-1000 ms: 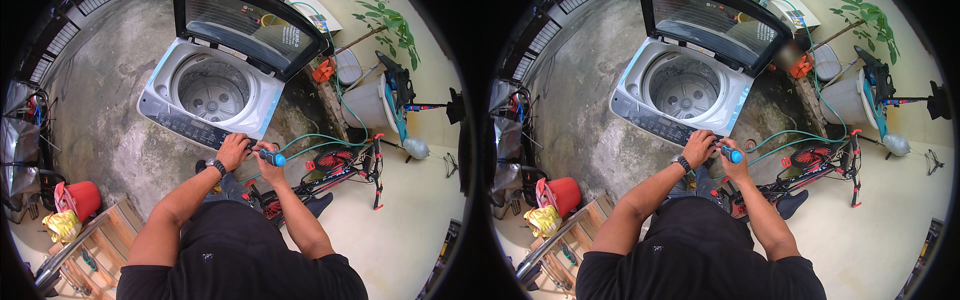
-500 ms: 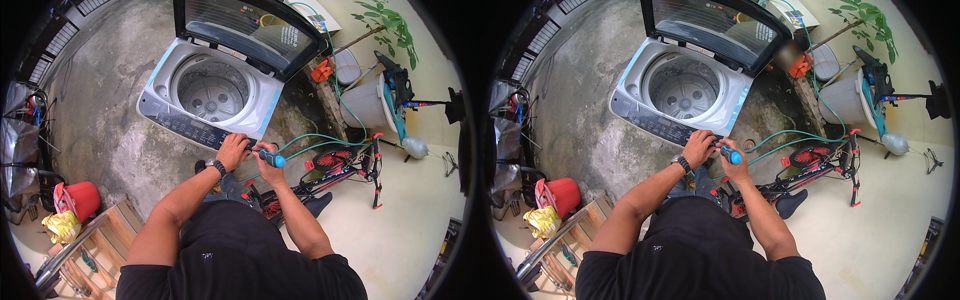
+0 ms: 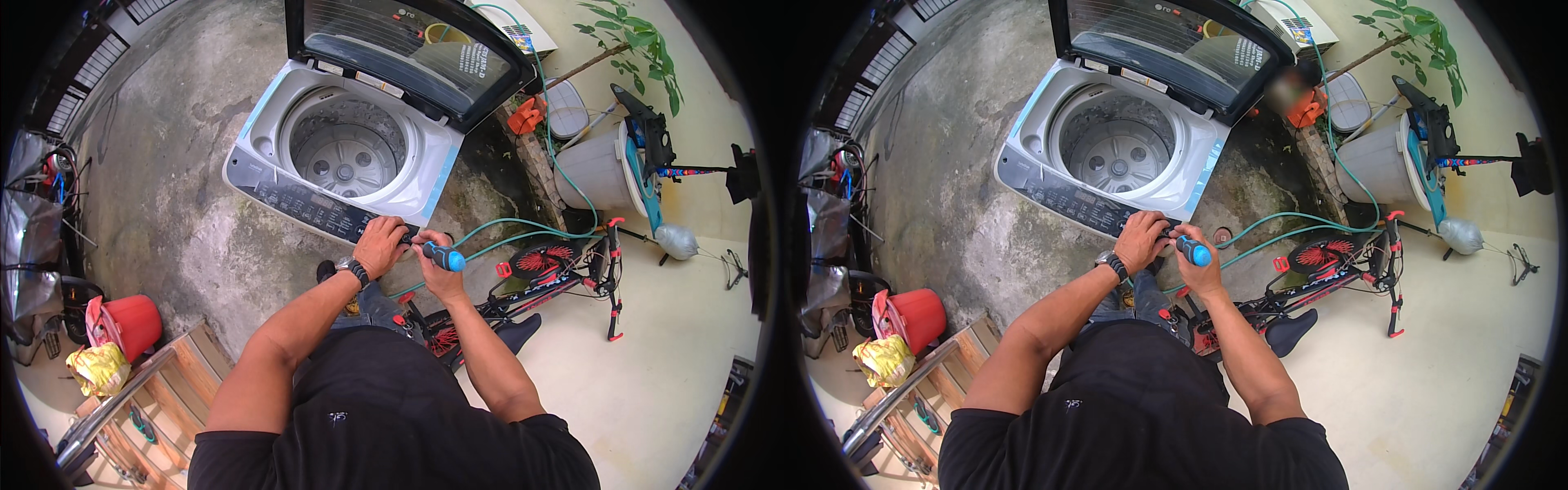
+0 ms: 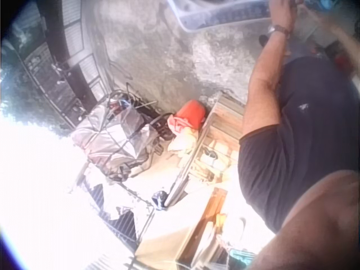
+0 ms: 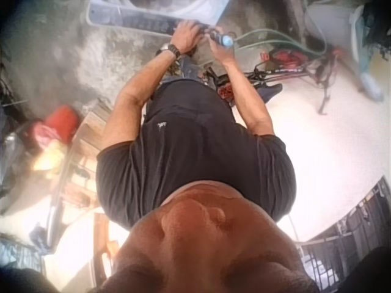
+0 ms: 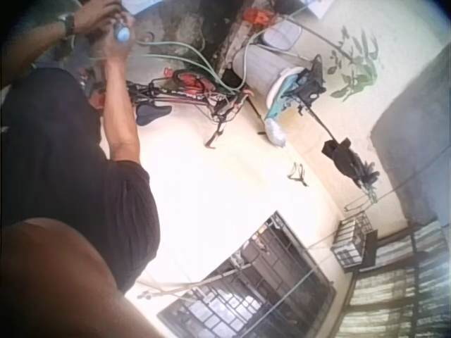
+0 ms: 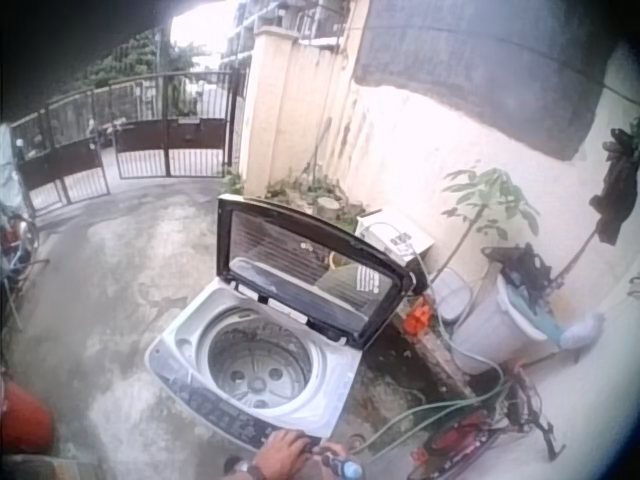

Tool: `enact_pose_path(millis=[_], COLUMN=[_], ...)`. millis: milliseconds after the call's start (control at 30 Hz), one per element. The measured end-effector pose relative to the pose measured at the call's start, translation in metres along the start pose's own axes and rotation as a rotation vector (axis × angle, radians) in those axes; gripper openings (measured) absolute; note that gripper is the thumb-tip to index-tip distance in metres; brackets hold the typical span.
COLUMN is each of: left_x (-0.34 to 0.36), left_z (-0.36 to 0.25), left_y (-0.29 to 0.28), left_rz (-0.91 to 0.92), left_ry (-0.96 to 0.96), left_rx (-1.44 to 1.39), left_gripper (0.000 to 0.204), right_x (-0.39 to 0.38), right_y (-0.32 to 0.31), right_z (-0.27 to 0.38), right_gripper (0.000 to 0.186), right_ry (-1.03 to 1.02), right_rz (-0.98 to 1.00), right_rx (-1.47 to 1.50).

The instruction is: The person unscrews and removes a panel from a washing machine using a screwdriver, then handles internal components and reconnects a hose.

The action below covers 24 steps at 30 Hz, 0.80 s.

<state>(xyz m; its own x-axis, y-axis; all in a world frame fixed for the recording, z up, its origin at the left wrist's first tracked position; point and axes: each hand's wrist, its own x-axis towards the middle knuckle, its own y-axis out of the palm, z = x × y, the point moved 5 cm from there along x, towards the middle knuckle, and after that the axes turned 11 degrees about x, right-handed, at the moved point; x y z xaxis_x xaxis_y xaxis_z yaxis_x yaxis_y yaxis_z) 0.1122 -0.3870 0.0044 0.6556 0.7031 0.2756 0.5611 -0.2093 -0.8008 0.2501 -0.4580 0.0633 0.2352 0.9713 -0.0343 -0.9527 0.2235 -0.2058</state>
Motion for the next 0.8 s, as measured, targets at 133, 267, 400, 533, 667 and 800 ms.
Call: enact_pose_path(millis=[133, 267, 400, 533, 667, 800], left_x=[0.000, -0.001, -0.001, -0.001, 0.001, 0.003], left_z=[0.000, 0.001, 0.001, 0.000, -0.001, -0.002], left_y=[0.001, 0.003, 0.003, 0.002, 0.001, 0.004], left_rz=[0.029, 0.046, 0.040, 0.029, 0.001, -0.032], left_ry=[-0.010, -0.024, -0.023, -0.019, -0.005, 0.015], left_rx=[0.013, 0.009, 0.011, 0.016, 0.034, 0.058], left_gripper=[0.045, 0.045, 0.044, 0.043, 0.037, 0.028], right_x=[0.000, 0.000, 0.000, 0.000, -0.001, -0.001], right_y=[-0.001, -0.002, -0.003, -0.002, -0.002, -0.002], right_z=[-0.001, 0.000, 0.001, 0.004, 0.007, 0.013], right_gripper=[0.029, 0.028, 0.028, 0.027, 0.028, 0.028], right_ry=[-0.003, 0.000, 0.011, -0.014, -0.026, -0.047], right_rz=[0.006, 0.006, 0.014, 0.019, 0.020, 0.023], right_rx=[0.005, 0.002, 0.001, 0.003, 0.002, -0.032])
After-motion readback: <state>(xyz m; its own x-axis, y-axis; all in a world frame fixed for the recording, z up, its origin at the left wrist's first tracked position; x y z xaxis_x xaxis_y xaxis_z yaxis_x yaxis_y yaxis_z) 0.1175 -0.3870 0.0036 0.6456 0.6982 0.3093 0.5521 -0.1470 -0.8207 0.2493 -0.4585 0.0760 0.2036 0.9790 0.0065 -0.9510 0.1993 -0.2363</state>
